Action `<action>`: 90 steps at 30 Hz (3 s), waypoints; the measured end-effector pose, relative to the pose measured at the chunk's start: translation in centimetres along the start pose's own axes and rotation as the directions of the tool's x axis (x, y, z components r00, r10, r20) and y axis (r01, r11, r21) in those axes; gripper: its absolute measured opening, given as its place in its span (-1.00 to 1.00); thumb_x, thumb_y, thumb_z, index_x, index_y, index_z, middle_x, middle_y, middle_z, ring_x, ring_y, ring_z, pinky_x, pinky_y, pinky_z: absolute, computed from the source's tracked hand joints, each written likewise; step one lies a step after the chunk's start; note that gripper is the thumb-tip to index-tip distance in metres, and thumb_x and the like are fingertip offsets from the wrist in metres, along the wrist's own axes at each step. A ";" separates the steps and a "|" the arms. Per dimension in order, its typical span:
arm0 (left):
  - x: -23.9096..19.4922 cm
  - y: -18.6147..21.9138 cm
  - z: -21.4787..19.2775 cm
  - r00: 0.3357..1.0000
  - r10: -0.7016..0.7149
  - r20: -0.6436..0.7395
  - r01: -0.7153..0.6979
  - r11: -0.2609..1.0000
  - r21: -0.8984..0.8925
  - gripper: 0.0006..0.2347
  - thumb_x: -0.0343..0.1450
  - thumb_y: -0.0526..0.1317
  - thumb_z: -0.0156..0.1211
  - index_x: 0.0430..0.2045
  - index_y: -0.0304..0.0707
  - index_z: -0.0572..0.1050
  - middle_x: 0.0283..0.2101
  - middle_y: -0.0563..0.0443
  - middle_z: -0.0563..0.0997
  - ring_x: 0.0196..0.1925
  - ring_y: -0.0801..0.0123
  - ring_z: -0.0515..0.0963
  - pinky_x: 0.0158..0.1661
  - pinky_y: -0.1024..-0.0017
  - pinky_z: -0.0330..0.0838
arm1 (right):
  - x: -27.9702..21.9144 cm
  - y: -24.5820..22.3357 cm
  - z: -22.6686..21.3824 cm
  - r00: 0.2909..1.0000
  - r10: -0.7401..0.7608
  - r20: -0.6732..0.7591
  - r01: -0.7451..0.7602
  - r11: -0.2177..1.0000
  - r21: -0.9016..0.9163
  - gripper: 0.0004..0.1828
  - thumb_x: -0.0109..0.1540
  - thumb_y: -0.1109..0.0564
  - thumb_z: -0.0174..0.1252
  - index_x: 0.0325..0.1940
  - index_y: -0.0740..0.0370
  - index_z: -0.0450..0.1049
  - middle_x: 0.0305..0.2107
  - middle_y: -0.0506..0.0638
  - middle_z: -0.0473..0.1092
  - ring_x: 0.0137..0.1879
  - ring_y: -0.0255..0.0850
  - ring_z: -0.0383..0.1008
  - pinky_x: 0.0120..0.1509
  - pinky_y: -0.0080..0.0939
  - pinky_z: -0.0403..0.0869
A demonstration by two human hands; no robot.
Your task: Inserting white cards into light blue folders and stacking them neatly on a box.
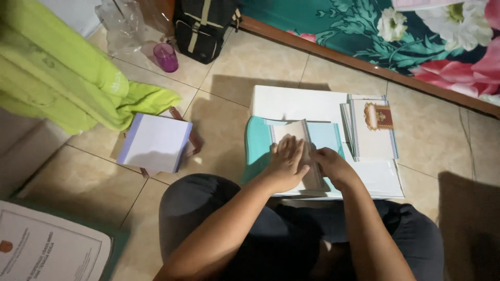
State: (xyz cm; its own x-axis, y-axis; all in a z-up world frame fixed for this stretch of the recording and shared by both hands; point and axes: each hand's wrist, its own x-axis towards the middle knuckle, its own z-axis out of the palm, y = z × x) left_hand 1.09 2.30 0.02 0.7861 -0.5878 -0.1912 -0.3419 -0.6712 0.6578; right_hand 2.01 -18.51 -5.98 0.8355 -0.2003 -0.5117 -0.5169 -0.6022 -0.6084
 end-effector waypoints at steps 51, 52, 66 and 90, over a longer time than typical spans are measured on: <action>1.5 -7.1 5.9 0.898 0.183 -0.401 0.033 0.879 0.476 -0.46 0.52 -0.13 -0.23 0.31 -0.71 0.10 0.47 -0.58 0.01 0.57 -0.21 -0.15 0.43 -0.10 -0.43 | -10.7 3.9 4.0 0.510 -0.846 0.152 0.694 0.301 -0.655 -0.21 0.31 0.02 -0.06 0.54 0.42 -0.09 0.48 0.33 -0.03 0.62 0.09 -0.08 0.60 0.05 -0.03; 0.5 -6.2 5.7 0.950 0.165 -0.267 -0.026 0.890 0.456 -0.22 0.36 0.10 0.05 0.31 -0.71 0.10 0.48 -0.60 -0.06 0.54 -0.30 -0.16 0.37 -0.20 -0.35 | -11.4 3.9 3.6 0.557 -0.818 0.146 0.714 0.382 -0.587 -0.23 0.32 0.03 -0.05 0.54 0.40 -0.06 0.49 0.30 -0.02 0.62 0.08 -0.08 0.58 0.05 -0.02; -1.7 3.4 5.7 0.650 0.680 -0.341 -0.499 0.719 0.484 -0.73 0.33 -0.36 0.20 -0.09 -0.41 0.60 0.11 -0.26 0.58 0.15 -0.18 0.58 0.07 -0.20 0.44 | -4.9 2.5 -6.5 0.987 -0.160 -0.034 0.159 0.889 0.430 -0.48 0.16 0.18 0.28 0.18 0.47 0.49 -0.32 0.25 0.42 -0.19 0.10 0.52 -0.20 -0.05 0.44; 1.1 -0.5 3.3 0.985 0.116 -0.129 -0.075 0.955 0.288 -0.44 0.46 0.04 -0.07 0.34 -0.28 0.28 0.48 -0.21 0.19 0.56 -0.01 0.06 0.45 -0.12 -0.25 | -7.8 0.4 -4.2 0.854 -0.402 -0.331 0.279 0.890 -0.361 -0.45 0.39 -0.05 0.07 0.29 0.47 0.41 0.35 0.36 0.26 0.49 0.27 0.18 0.44 0.33 0.30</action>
State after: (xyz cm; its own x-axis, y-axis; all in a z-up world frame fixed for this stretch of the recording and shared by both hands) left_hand 0.45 0.47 -2.94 0.8008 -0.5987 -0.0178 -0.5338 -0.7269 0.4321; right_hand -3.93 -20.44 0.36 0.9827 -0.1851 0.0087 -0.1599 -0.8709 -0.4648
